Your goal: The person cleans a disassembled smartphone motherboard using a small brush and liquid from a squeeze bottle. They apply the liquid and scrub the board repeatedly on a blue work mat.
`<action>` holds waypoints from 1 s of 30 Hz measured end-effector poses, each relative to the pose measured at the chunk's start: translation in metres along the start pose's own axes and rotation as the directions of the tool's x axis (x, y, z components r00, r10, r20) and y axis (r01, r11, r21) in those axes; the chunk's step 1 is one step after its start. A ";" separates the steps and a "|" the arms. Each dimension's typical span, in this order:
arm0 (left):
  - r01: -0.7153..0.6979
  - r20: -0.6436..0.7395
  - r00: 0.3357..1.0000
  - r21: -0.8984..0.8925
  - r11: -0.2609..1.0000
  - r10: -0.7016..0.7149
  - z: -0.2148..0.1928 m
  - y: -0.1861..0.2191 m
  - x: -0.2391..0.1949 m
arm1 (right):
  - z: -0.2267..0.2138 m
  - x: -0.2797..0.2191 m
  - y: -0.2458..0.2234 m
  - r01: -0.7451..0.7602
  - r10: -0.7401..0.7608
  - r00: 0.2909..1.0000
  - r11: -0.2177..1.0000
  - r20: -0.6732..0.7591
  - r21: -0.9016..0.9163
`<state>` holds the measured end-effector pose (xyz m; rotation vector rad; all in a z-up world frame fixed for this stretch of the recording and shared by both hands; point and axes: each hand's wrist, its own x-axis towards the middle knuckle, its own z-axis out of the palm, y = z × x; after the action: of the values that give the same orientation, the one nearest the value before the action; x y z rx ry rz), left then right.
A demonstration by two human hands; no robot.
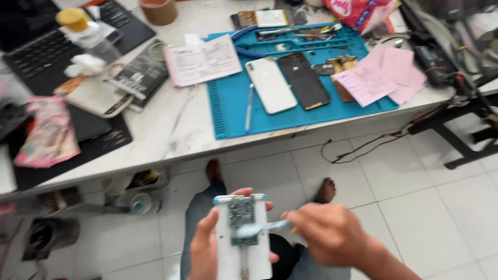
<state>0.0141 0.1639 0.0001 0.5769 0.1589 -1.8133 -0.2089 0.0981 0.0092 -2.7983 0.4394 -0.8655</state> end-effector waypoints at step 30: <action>-0.741 0.174 0.612 -0.213 0.637 0.771 -0.302 0.076 -0.255 | 0.293 0.478 0.053 -0.243 0.311 0.900 0.940 0.305 -0.240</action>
<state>0.2301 0.4770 -0.1309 0.2470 -0.1452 -0.9992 0.3232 -0.0854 0.0064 -2.8744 0.8802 -0.2825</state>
